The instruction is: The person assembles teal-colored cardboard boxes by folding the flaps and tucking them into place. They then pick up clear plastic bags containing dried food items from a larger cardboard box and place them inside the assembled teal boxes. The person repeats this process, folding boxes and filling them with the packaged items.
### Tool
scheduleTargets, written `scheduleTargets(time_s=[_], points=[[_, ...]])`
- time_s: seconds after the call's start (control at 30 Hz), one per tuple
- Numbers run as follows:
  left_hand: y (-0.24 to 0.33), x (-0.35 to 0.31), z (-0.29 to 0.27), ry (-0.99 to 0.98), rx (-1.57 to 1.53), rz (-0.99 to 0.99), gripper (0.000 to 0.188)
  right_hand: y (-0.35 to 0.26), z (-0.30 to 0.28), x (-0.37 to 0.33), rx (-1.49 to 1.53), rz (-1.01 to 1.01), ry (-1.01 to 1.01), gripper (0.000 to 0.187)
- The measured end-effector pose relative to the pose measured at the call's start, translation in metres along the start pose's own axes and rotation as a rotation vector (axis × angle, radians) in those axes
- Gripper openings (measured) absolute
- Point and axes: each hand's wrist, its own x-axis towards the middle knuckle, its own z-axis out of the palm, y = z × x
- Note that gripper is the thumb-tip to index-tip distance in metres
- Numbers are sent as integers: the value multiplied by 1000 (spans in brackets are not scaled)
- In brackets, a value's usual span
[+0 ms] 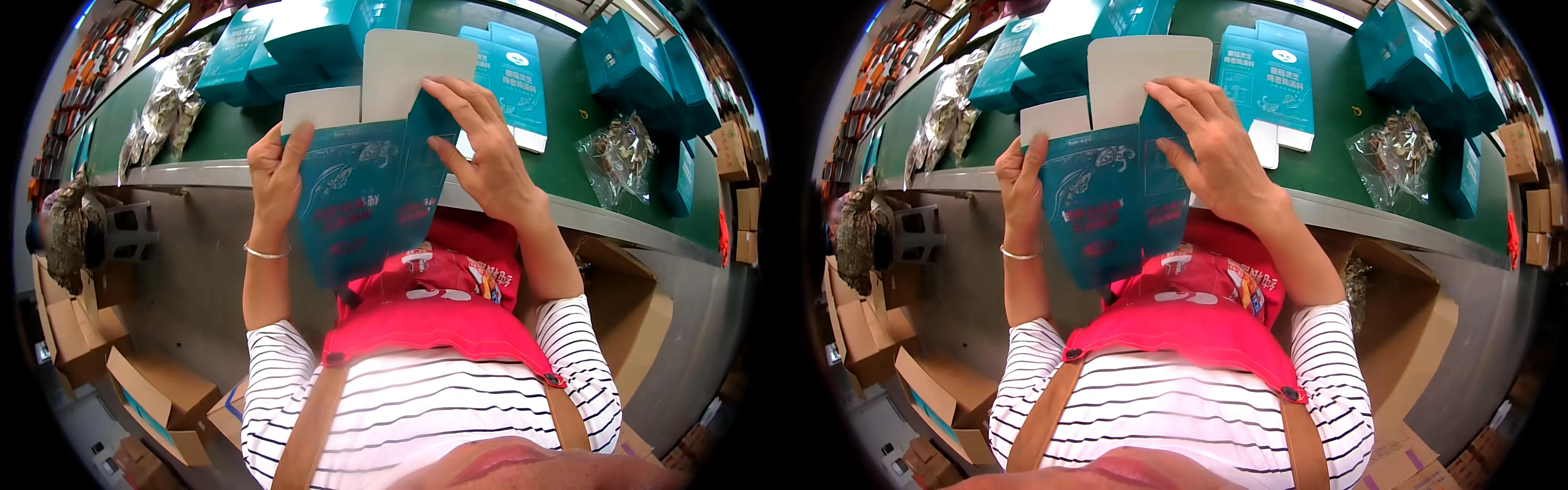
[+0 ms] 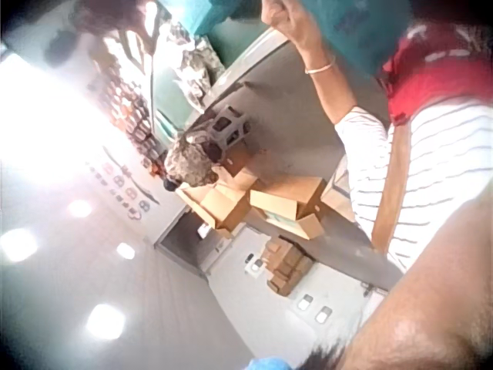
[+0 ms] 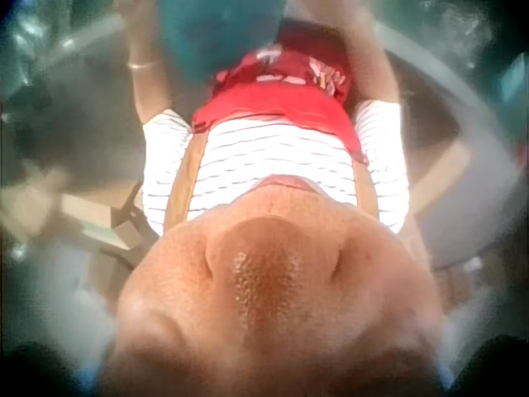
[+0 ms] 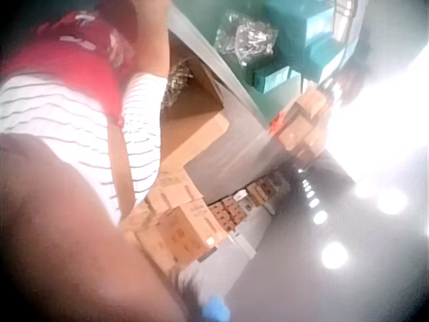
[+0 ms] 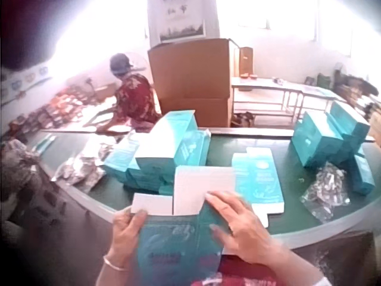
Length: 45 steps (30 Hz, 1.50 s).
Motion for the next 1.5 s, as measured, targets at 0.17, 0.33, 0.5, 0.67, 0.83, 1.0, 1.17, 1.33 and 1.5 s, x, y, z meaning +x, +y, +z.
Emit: scheduleTargets(time_s=[0.17,0.33,0.5,0.67,0.83,1.0,1.17,1.33,1.5], points=[[-26,-6,2,-83,45,-14,31,20,-4,12,-88,-17,-354,15],[-36,-1,5,-160,63,-21,32,33,-11,31,152,62,-669,15],[-41,0,4,-177,157,6,30,36,-15,44,270,125,-921,22],[-36,-1,11,-152,264,69,33,38,-17,39,262,38,-895,29],[-44,0,27,-223,281,228,37,23,-19,26,626,427,-1104,25],[-36,-35,14,-296,447,145,36,23,-12,25,399,538,-1285,25],[-70,-59,-2,-411,171,-162,21,43,-24,21,547,553,-1296,23],[-23,-37,-8,-364,220,-152,21,50,-19,39,620,420,-1468,38],[-22,1,3,-492,520,-35,26,44,-14,25,298,617,-1364,55]])
